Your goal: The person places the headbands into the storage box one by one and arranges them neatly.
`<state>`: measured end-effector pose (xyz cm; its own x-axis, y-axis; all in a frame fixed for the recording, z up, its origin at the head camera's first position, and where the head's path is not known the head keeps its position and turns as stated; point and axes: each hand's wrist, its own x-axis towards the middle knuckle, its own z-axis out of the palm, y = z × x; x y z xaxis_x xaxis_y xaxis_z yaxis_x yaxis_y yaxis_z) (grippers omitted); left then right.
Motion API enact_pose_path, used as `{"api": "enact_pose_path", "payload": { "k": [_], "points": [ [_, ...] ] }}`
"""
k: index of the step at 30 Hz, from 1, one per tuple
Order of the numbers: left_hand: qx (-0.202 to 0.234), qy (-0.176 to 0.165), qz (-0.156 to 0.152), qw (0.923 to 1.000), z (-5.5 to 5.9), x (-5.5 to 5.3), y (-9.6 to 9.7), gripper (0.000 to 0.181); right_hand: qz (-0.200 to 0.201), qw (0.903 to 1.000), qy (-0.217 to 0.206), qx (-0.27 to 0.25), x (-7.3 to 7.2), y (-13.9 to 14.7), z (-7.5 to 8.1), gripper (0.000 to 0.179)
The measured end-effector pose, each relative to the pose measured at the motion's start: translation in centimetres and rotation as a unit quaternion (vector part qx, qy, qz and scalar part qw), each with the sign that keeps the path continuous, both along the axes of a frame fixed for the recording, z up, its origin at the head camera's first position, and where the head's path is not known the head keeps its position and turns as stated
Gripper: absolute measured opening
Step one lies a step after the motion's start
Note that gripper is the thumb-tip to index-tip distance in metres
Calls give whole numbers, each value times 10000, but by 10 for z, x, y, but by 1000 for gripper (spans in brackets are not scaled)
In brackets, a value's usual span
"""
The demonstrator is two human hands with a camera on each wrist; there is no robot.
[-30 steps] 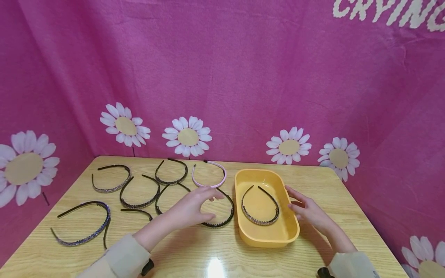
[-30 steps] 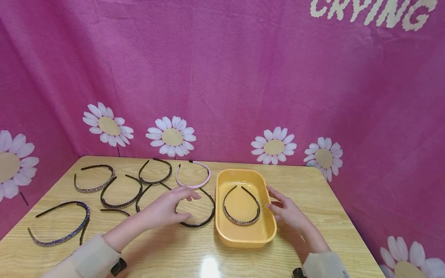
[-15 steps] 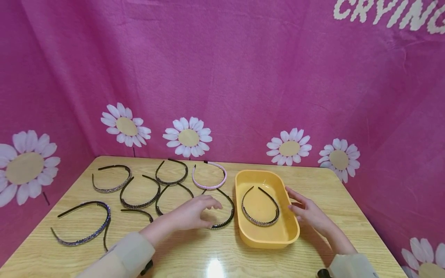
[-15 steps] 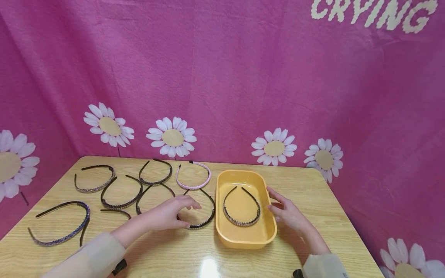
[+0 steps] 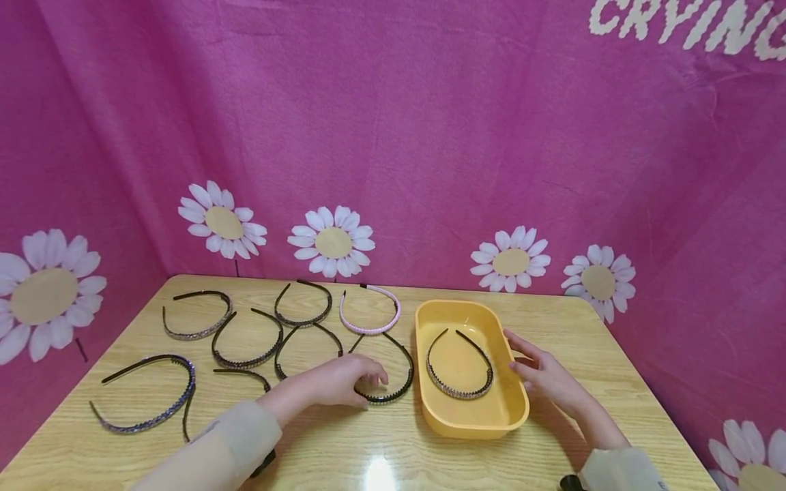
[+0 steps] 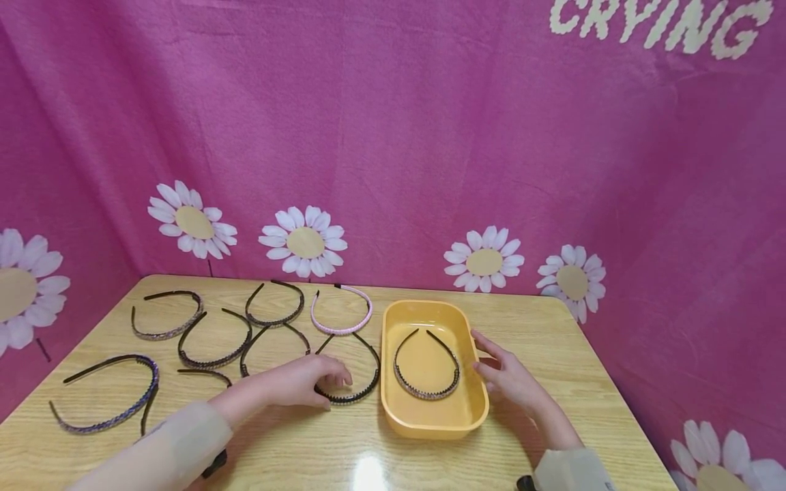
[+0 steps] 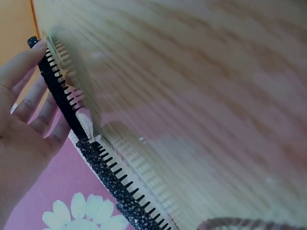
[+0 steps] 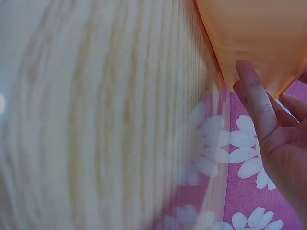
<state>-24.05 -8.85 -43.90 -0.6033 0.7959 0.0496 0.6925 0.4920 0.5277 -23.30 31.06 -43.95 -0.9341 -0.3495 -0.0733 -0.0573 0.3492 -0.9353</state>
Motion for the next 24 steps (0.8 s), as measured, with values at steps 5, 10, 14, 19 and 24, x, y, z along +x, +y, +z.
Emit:
{"api": "enact_pose_path", "payload": {
  "k": [5, 10, 14, 19, 24],
  "points": [
    [90, -141, -195, 9997, 1, 1, 3, 32, -21, 10000, -9, -11, 1, 0, -1, 63],
    [-58, -99, -267, 9996, 4, 2, 6, 25, -33, 10000, 18, 18, 0, 0, -1, 63],
    [-249, 4, -319, 9992, 5, 2, 9, 24, -26, 10000, 63, -6, 0, 0, -1, 63],
    [-450, 24, -318, 9985, 5, 2, 10, 27, -33, 10000, -1, -65, 1, 0, -2, 63],
    [-514, -10, -393, 9979, 8, 3, 10, 28, -58, 10000, -5, -65, 1, 0, -3, 63]
  ]
}}
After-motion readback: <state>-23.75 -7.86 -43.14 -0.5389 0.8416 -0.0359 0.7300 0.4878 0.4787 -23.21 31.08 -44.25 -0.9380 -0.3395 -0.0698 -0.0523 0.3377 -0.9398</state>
